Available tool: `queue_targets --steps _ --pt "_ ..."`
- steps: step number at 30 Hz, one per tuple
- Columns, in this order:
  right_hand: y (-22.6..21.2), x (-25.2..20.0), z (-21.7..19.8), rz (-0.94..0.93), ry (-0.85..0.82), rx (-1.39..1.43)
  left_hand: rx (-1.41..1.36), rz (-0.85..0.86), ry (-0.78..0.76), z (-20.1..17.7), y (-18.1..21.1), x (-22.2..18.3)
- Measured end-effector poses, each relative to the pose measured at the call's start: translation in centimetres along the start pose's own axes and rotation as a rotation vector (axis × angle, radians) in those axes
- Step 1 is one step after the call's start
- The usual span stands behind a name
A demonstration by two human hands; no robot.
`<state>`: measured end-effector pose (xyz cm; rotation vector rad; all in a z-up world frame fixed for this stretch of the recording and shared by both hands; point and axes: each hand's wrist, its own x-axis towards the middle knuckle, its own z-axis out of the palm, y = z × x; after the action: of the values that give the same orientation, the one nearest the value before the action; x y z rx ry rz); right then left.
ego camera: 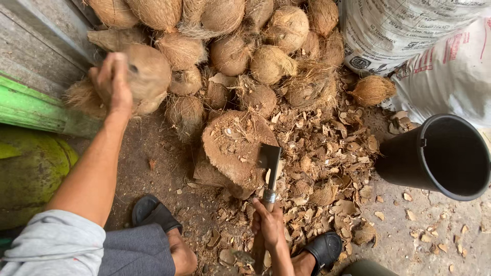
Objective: The person sits on the ground and uses a machete to peel the husk off a coconut. They repeatedly strike and scrape the coconut against a wooden stump, removing the fibrous outer layer. The person rotates the coconut to access different sides and continues until the husk is largely removed.
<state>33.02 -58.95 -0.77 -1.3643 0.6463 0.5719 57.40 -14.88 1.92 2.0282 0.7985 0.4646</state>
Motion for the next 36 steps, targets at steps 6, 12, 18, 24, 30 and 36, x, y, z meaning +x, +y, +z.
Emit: queue_targets --steps 6,12,18,24,30,36 --pt "0.8 0.1 1.9 -0.056 0.020 0.062 0.233 -0.092 -0.384 0.2 1.5 -0.5" --pt "0.7 0.1 0.7 -0.071 -0.017 0.097 0.765 0.164 -0.363 4.7 -1.9 -1.2" --pt "0.5 0.9 1.6 0.059 0.106 -0.330 0.754 0.339 -0.315 6.3 -3.9 0.5" --pt "0.4 0.8 2.6 -0.001 0.127 -0.447 0.545 0.156 -0.256 5.3 -2.0 -2.2" --pt "-1.3 -0.9 -0.8 0.067 0.052 -0.435 0.081 -0.183 -0.176 3.8 4.7 -8.9" --pt "-3.0 -3.4 -7.9 0.065 0.403 -0.537 -0.058 -0.241 -0.192 2.4 8.2 -16.4"
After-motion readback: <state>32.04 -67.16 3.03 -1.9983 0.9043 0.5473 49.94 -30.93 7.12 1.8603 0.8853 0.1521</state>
